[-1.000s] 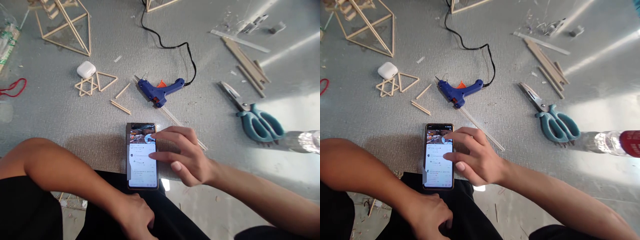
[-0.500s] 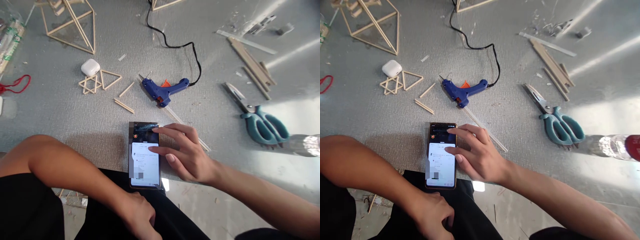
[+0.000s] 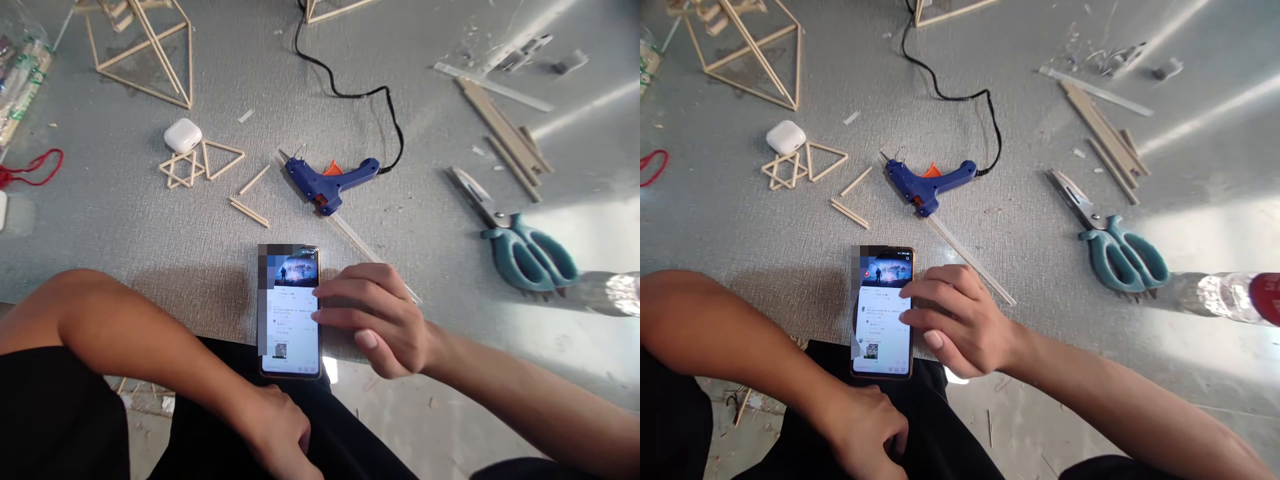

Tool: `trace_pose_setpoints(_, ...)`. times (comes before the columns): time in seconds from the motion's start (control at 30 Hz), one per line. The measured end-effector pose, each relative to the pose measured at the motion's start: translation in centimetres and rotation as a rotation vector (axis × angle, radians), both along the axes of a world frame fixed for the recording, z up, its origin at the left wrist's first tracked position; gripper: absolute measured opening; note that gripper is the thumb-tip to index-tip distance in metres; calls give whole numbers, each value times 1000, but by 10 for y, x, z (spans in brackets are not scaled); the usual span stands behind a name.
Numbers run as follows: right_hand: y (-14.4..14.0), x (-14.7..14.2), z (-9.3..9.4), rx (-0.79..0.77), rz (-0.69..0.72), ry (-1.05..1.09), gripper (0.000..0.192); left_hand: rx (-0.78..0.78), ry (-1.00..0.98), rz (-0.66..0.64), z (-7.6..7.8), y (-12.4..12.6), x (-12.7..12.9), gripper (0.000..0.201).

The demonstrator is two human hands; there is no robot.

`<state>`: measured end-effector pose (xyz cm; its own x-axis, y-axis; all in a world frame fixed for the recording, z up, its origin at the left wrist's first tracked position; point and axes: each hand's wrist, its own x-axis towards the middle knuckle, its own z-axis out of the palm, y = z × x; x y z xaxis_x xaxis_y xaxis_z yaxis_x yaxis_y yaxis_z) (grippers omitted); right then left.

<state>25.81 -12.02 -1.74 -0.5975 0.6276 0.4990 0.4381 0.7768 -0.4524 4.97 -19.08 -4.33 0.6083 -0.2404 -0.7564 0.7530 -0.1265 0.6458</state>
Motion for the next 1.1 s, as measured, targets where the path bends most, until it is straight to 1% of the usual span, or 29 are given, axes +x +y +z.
trace_pose_setpoints(0.1, 0, 0, 0, 0, -31, 22, 39, -22, 62, -58, -1, 0, 0, 59)
trace_pose_setpoints(0.23, 0, -1, 1, 17, -68, 47, 39, -15, 33, -41, 1, 3, 1, 59)
trace_pose_setpoints(0.37, 1, -3, 1, 45, -84, 52, 35, -33, 59, -79, 8, 10, 2, 62)
trace_pose_setpoints(0.53, 0, -4, 0, 22, -95, 48, 36, -73, 119, -118, 17, 17, 4, 65)
trace_pose_setpoints(0.83, 0, -3, -1, -9, -101, 28, 36, -93, 142, -85, 15, 17, 3, 63)
trace_pose_setpoints(1.1, -1, -3, -1, -30, -102, 26, 39, -112, 138, -95, 14, 17, 3, 65)
